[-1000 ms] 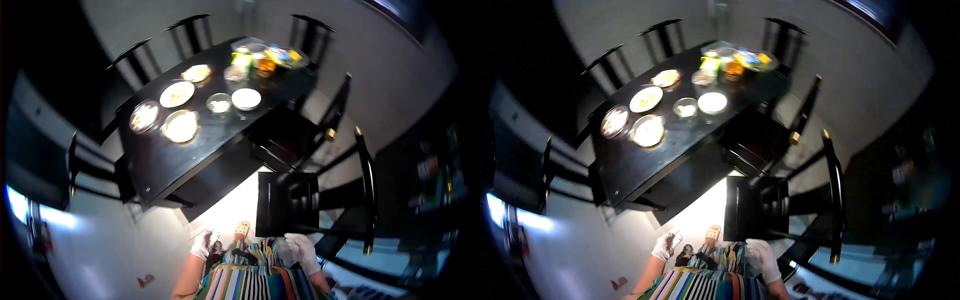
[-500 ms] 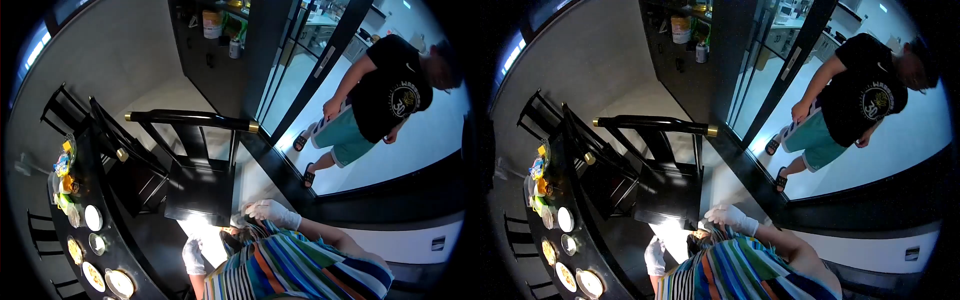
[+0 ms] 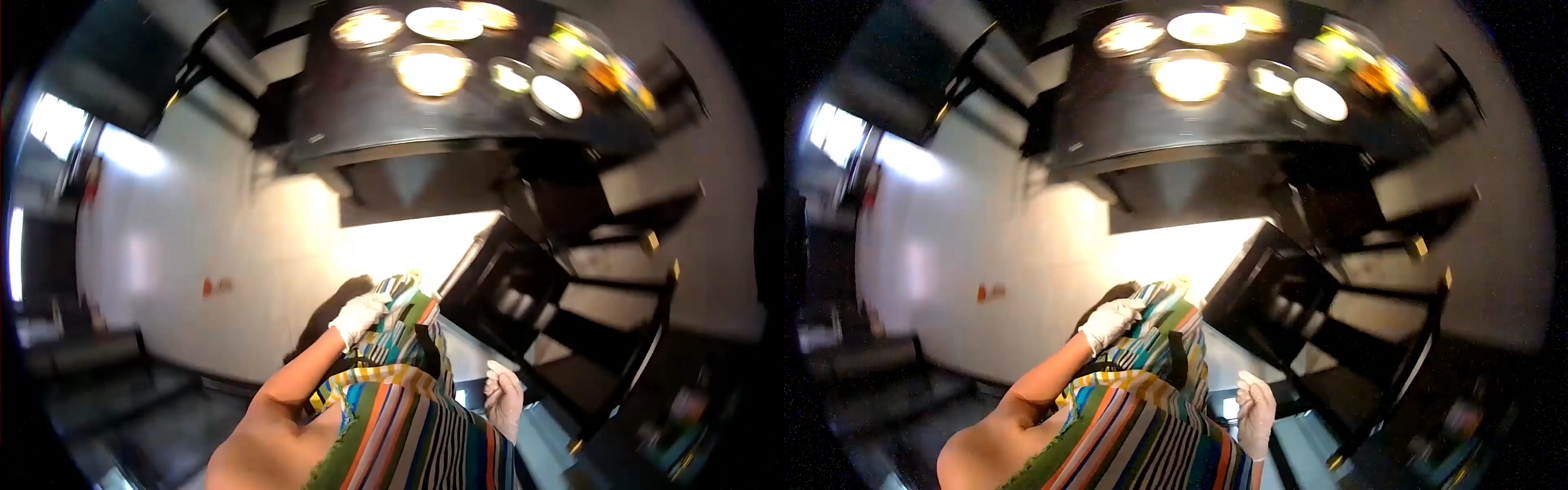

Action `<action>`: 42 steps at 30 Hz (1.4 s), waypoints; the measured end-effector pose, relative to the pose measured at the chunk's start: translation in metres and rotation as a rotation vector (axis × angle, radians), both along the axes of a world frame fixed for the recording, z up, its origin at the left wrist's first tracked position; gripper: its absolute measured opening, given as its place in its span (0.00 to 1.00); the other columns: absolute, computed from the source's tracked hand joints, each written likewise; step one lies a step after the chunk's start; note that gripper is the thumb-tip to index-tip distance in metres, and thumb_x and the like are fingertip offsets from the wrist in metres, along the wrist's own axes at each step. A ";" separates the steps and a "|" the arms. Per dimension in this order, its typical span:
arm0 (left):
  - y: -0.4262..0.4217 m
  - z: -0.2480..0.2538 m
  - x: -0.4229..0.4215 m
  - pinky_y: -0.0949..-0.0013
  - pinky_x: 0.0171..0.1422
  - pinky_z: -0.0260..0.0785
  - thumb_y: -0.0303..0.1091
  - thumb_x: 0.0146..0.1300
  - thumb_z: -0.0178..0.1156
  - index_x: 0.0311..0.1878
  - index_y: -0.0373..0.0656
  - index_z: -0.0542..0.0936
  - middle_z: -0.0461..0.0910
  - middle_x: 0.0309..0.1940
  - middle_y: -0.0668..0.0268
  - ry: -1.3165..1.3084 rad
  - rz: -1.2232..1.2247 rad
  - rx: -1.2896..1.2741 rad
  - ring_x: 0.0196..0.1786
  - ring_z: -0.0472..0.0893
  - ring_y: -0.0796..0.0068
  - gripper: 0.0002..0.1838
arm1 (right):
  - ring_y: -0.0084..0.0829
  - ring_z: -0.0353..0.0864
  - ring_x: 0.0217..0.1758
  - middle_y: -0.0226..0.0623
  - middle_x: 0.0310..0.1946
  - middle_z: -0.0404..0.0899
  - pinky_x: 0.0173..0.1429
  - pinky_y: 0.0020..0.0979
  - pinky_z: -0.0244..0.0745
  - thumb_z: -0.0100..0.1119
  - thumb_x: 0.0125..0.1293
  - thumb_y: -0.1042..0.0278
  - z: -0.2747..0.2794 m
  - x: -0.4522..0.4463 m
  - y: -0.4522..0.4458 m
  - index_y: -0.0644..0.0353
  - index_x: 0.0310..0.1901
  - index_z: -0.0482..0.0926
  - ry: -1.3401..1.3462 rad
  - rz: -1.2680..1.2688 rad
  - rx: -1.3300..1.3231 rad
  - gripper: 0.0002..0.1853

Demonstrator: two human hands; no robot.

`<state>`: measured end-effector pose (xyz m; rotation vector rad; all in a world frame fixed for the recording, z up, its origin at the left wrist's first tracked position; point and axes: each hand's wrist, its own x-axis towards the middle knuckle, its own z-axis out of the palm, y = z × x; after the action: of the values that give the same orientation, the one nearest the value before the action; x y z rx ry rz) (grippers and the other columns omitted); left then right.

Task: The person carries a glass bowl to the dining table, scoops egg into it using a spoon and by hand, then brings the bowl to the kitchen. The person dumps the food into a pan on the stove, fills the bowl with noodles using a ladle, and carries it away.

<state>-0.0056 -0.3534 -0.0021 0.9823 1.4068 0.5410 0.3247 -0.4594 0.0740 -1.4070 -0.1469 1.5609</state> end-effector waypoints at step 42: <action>-0.395 -0.204 0.002 0.78 0.21 0.61 0.37 0.59 0.55 0.39 0.40 0.78 0.76 0.24 0.65 -0.185 2.052 -0.460 0.21 0.71 0.81 0.11 | 0.17 0.70 0.29 0.29 0.29 0.76 0.35 0.18 0.64 0.50 0.64 0.65 -0.036 -0.439 0.124 0.69 0.45 0.75 -0.074 1.917 -0.056 0.15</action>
<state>-0.0039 -0.7488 -0.2056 -1.2157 1.8125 1.5321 -0.1143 -0.3355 0.0381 -1.1972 -1.9340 2.8737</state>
